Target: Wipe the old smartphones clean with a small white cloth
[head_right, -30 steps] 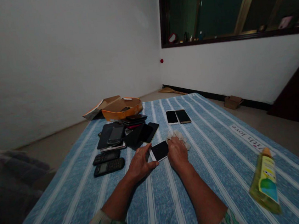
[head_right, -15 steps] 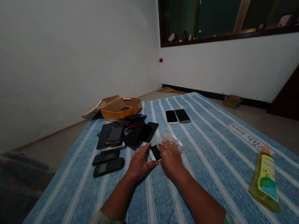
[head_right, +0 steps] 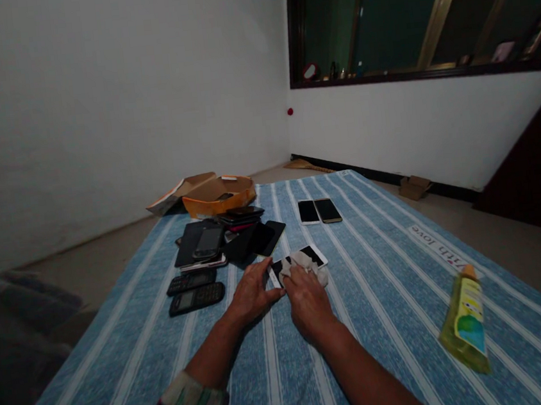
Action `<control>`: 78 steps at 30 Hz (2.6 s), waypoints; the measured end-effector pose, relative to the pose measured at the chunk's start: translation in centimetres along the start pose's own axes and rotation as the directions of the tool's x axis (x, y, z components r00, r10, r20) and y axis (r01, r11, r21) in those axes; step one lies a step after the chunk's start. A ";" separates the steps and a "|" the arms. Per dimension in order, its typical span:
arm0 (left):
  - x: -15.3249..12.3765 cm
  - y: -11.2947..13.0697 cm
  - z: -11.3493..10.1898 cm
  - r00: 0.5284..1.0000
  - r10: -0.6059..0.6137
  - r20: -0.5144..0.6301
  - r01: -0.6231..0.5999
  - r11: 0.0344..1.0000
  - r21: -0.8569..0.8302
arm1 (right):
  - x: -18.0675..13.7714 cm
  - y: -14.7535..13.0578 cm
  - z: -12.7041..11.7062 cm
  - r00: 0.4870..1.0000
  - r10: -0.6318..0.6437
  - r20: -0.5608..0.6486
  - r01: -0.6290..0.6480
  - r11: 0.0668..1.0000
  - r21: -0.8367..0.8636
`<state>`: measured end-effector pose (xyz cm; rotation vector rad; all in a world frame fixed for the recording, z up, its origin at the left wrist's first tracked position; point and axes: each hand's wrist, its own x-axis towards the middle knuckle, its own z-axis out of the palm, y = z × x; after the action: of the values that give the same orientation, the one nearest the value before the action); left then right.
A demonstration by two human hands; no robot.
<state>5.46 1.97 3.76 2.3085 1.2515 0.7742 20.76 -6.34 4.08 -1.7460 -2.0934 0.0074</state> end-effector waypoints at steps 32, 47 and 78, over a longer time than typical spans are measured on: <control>0.1 -1.0 0.0 0.999 0.054 0.000 -0.053 0.995 -0.087 | 0.4 -1.3 -0.3 0.999 -0.046 0.002 0.046 0.999 0.026; 0.1 -0.5 -0.5 0.999 0.049 0.020 -0.045 0.988 -0.146 | 2.0 -1.9 -0.6 0.997 0.005 0.075 -0.001 0.999 -0.046; 0.0 -0.7 -0.3 1.000 0.023 0.000 -0.023 0.987 -0.160 | 2.9 -0.6 -0.1 0.998 0.004 0.059 0.003 0.994 -0.106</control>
<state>4.82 2.41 3.64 2.1975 1.1210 0.8483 19.85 -3.73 5.28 -1.8289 -2.1720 -0.0538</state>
